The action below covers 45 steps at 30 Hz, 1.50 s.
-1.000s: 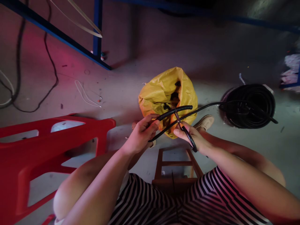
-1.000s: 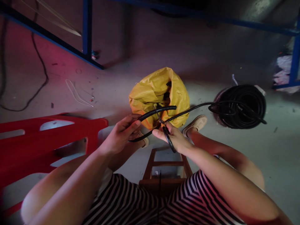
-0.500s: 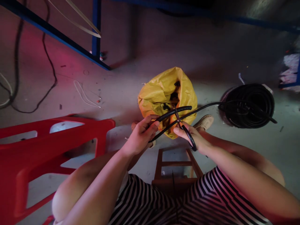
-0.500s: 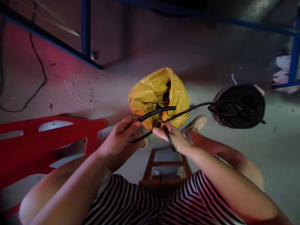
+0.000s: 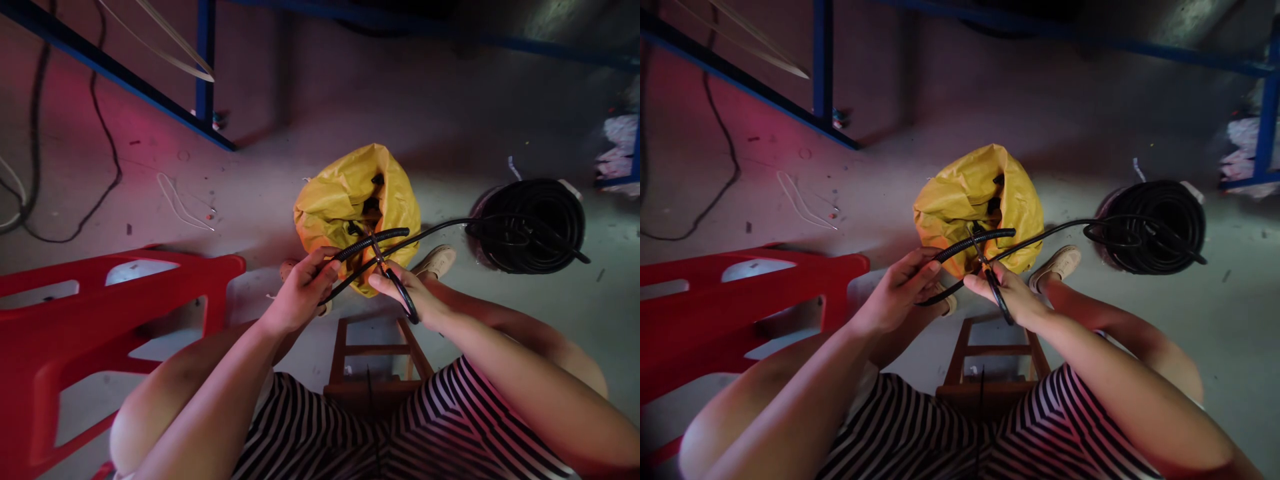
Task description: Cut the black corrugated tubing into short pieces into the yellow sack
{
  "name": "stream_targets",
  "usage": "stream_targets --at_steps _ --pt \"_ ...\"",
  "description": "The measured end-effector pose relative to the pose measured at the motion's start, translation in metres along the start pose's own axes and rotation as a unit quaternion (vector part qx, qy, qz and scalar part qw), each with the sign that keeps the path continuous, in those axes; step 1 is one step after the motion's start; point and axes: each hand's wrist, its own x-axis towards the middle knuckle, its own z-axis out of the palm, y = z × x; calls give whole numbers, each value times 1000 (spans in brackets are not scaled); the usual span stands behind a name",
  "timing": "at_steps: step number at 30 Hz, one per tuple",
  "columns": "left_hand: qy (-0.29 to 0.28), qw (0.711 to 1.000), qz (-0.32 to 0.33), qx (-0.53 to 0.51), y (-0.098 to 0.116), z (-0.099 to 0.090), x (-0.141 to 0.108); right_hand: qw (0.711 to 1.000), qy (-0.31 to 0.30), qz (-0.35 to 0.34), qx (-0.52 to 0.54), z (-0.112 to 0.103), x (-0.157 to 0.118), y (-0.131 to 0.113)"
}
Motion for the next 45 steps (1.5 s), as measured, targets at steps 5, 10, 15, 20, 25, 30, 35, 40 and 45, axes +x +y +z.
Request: stream_targets --at_steps 5,10,15,20,25,30,35,40,45 --pt "3 1000 0 -5 0 0 0 1000 3 2 -3 -1 0 3" --pt "7 1000 3 -17 -2 0 0 1000 1 5 -25 -3 0 8" --pt "26 999 10 -27 1 1 0 1000 -1 1 -19 -3 1 7" --pt "26 999 20 -21 2 1 -1 999 44 16 -24 -6 4 12" --pt "26 999 17 -29 1 0 -1 998 55 6 -9 -9 6 13" --pt "18 999 15 -39 2 0 0 998 60 9 -16 -10 5 11" --pt "22 999 16 -32 2 1 1 998 64 10 -27 -10 5 11" --pt "20 999 10 -25 4 1 0 995 67 0 -68 -8 6 9" --pt "17 1000 -3 -20 4 -3 0 994 76 -12 -74 -9 9 14"
